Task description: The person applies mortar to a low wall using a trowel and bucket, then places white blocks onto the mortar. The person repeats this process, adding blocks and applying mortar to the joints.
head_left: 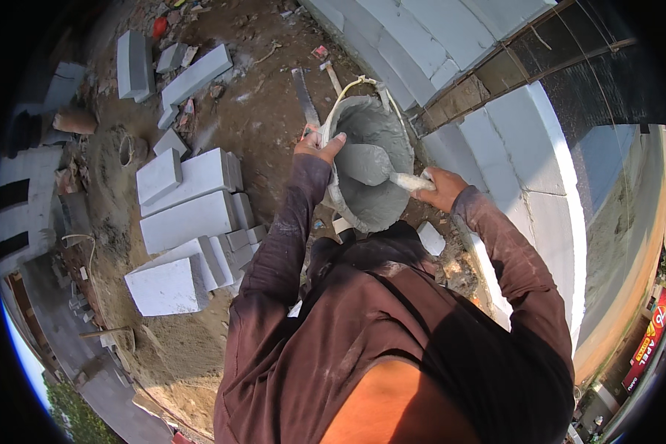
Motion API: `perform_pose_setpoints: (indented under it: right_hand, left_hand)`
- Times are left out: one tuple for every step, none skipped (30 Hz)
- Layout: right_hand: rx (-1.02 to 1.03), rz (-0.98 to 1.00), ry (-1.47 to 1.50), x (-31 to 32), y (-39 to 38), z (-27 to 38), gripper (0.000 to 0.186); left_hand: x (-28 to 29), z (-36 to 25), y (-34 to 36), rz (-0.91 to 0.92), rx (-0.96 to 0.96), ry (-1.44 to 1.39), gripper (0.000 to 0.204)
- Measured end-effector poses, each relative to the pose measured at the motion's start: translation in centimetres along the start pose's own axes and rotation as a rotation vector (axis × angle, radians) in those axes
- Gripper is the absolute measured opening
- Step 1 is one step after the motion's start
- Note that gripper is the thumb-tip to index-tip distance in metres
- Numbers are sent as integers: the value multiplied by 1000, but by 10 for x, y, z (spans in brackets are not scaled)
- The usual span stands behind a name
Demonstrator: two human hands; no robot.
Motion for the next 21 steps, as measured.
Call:
perform_pose_setpoints:
  right_hand:
    - [135, -146, -149, 16, -14, 11, 47]
    - [177, -243, -270, 32, -19, 23, 45]
    - [222, -337, -384, 47, -20, 37, 43]
    - [264, -434, -494, 58, -17, 51, 42]
    - [267, -498, -561, 65, -9, 63, 39]
    - [260, -554, -631, 72, 2, 73, 38]
    - [223, -519, -654, 75, 13, 75, 33]
    - [190, -482, -672, 73, 27, 75, 28]
    - [149, -441, -689, 64, 33, 72, 24]
    - [93, -413, -648, 55, 38, 71, 25]
    - [38, -387, -607, 41, 42, 68, 26]
    - [-25, -358, -561, 28, 45, 60, 26]
    - [-53, -325, -530, 11, 47, 54, 30]
    - [-84, -291, -498, -4, 47, 47, 33]
    - [-119, -254, -471, -22, 45, 40, 37]
    - [-172, -191, -446, -43, 39, 35, 41]
    - [-228, -128, -418, -63, 31, 30, 45]
    - [-233, -25, -379, -77, 19, 31, 43]
    - [-237, 74, -333, -87, 8, 33, 42]
    - [-243, 172, -285, -93, 0, 32, 41]
    - [-192, 168, -171, -85, -7, 32, 42]
  left_hand:
    - [1, 5, 8, 8, -50, 24, 34]
    - [2, 8, 16, 15, -100, 49, 35]
    - [4, 6, 20, 41, -97, 115, 36]
    - [3, 1, 23, 91, -37, 152, 37]
    - [2, -10, 21, 144, 17, 193, 41]
    - [-2, -13, 21, 206, 76, 228, 47]
    - [-7, -15, 25, 242, 45, 256, 50]
    - [-10, -17, 29, 249, 41, 252, 49]
    - [-14, -16, 32, 264, 39, 245, 48]
    - [-15, -19, 35, 262, 34, 238, 48]
    - [-12, -24, 36, 244, -25, 316, 46]
    - [-10, -27, 37, 233, -85, 395, 45]
    - [-5, -27, 33, 213, -135, 477, 43]
    - [-3, -26, 30, 199, -149, 484, 42]
    - [-2, -23, 27, 189, -160, 484, 40]
    - [-4, -23, 26, 181, -183, 483, 39]
    - [-8, -23, 25, 163, -192, 430, 39]
    - [-9, -22, 21, 137, -195, 379, 38]
    - [-10, -22, 21, 116, -202, 330, 38]
    - [-11, -18, 23, 97, -234, 294, 38]
    - [-7, -10, 23, 74, -261, 261, 39]
Point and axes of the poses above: each hand's wrist, its own y-axis towards the middle knuckle, its own x-axis out of the back of the hand, z = x × y, the point moved 6 cm from there along y, towards the middle knuckle, and after that the axes turned 14 degrees about -x, right-handed, at the moved point
